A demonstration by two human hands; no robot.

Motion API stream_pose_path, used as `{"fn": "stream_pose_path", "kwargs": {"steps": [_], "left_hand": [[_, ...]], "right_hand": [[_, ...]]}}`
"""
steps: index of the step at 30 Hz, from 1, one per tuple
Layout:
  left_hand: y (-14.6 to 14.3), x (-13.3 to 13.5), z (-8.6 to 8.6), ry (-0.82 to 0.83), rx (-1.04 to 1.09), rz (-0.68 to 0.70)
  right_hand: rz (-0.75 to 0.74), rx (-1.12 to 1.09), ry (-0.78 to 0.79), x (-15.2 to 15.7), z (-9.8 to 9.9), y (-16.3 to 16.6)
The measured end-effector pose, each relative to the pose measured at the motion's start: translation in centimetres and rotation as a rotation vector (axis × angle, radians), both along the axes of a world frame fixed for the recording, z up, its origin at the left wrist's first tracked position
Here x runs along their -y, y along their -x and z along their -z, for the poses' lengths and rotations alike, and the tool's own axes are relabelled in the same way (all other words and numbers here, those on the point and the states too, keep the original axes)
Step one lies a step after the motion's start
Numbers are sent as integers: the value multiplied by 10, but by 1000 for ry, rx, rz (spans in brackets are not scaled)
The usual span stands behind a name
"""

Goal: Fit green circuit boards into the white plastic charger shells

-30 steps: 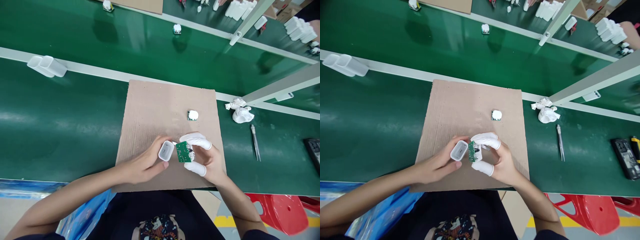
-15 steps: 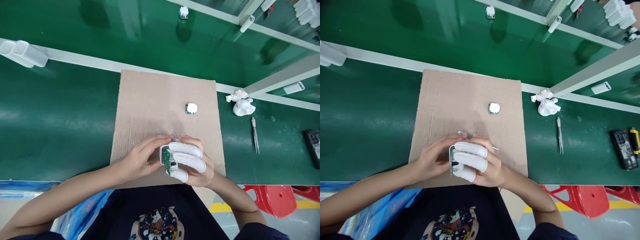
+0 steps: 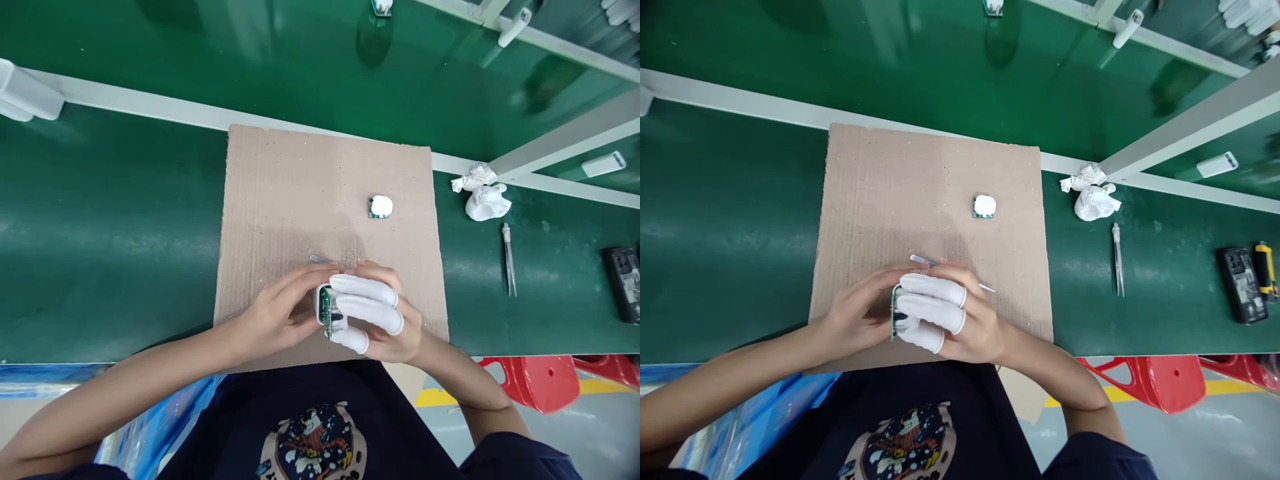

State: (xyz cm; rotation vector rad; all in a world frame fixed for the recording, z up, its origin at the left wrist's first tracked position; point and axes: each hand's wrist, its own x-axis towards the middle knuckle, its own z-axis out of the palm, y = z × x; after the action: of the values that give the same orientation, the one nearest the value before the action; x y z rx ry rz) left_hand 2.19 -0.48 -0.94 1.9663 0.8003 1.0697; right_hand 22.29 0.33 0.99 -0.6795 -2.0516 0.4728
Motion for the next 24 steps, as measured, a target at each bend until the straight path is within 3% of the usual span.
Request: {"fn": "stream_pose_path", "kwargs": {"steps": [8, 14, 24], "left_hand": [[0, 1, 0, 97, -25, -41], [1, -1, 0, 138, -38, -82], [2, -2, 0, 53, -32, -7]], "right_hand": [[-24, -11, 125, -1, 0, 1], [-28, 55, 133, 0, -1, 1], [-10, 211, -147, -7, 0, -15]]}}
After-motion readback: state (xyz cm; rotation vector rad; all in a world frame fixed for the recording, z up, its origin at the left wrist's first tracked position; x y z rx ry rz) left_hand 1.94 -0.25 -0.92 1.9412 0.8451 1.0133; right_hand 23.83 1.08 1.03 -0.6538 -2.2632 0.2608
